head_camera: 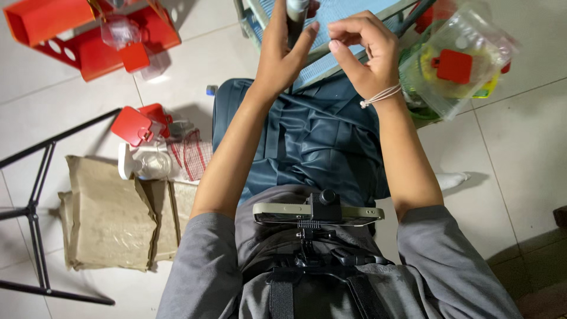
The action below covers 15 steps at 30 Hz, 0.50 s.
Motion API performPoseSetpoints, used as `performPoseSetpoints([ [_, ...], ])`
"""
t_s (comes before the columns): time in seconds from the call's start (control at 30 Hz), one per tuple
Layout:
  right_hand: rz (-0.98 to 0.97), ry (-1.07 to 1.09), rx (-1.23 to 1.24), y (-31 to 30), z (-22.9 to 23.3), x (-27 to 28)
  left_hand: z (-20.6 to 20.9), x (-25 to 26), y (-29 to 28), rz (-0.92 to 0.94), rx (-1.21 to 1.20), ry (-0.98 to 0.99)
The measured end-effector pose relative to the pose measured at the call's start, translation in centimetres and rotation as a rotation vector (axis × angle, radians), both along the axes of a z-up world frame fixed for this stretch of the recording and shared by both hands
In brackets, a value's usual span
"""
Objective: The person assembles a two-tier plastic storage rack by inserting and securing corner connectors into the frame tubes. They handle the rack, connectors, and tubes, tightening joints and adjusting the structure while sitting on the floor.
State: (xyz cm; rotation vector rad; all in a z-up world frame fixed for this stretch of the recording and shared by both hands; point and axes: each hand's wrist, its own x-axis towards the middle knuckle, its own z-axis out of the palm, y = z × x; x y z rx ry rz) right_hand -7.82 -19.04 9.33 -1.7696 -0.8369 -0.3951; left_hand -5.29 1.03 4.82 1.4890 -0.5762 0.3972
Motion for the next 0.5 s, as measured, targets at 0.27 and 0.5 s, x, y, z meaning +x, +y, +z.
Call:
performPoseSetpoints([
  [0.27, -0.099, -0.175, -0.057, 1.7, 5.9, -0.5, 2.6, -0.9, -0.7, 0.212, 0.024, 0.083],
  [0.5, -0.263, -0.458, -0.193, 3.6, 7.1, 0.8, 2.1, -0.5, -0.8, 0.141, 0.028, 0.142],
])
